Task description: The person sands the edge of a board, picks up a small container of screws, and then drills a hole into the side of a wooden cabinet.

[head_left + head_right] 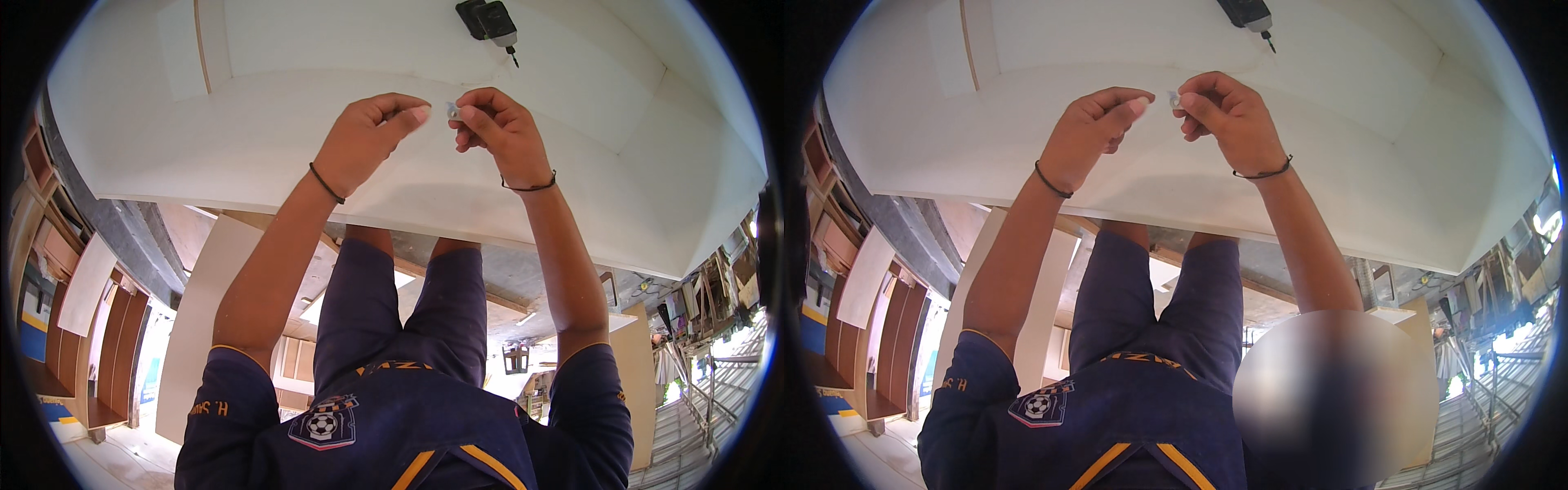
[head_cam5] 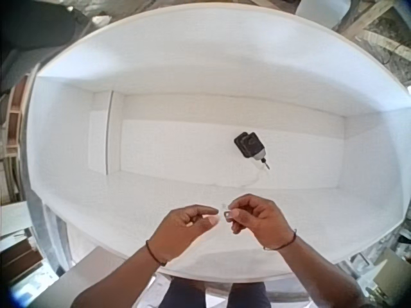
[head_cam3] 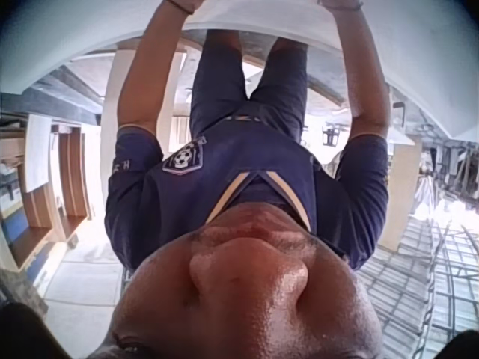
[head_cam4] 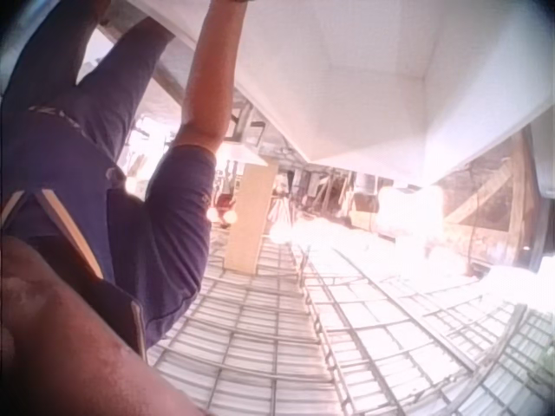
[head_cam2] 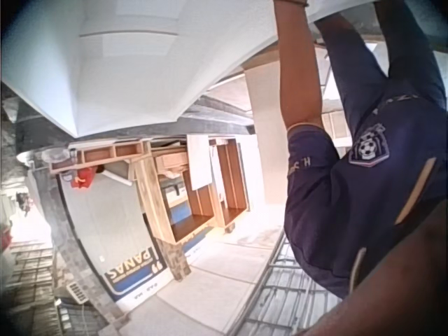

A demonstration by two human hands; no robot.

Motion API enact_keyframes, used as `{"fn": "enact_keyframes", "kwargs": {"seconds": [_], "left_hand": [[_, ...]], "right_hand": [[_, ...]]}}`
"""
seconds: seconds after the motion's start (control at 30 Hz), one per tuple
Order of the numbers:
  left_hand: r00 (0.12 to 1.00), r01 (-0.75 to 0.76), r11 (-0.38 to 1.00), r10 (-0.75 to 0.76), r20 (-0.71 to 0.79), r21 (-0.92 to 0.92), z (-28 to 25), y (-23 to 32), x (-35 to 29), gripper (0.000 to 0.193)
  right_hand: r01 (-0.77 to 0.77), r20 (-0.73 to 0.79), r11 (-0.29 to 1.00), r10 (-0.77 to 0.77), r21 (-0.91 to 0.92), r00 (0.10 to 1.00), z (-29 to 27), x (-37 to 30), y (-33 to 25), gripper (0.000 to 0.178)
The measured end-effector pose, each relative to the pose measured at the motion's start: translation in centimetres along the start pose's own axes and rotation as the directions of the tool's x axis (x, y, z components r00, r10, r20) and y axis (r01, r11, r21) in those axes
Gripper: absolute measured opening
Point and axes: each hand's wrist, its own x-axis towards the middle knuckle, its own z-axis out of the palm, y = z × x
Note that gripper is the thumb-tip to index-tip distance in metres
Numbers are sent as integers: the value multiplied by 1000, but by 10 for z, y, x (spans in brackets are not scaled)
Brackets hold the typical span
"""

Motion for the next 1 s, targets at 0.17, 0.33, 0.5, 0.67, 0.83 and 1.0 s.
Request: {"fn": "enact_keyframes", "kwargs": {"seconds": [0.17, 0.33, 0.5, 0.67, 0.83, 1.0], "left_hand": [[966, -247, 959, 255, -36, 141, 15, -10, 13, 26], [983, -173, 981, 178, -49, 91, 13, -9, 13, 23], [991, -130, 991, 130, -1, 36, 9, -12, 10, 22], [995, -104, 993, 103, -8, -57, 6, -16, 8, 22], [1000, -18, 996, 19, 10, -92, 6, -12, 5, 24], [998, -54, 987, 57, -14, 150, 0, -20, 4, 25]], "right_hand": [[40, 32, 997, -38, -73, 999, 9, -1, 2, 18], [0, 38, 1000, 0, -17, 999, 9, 0, 3, 20], [-66, 59, 996, 63, 52, 996, 7, -1, 7, 23], [-13, 89, 999, 9, 41, 996, 11, -2, 6, 24], [66, 74, 994, -59, -89, 995, 13, -4, 10, 22], [24, 60, 936, -3, -350, 998, 11, -7, 1, 18]]}}
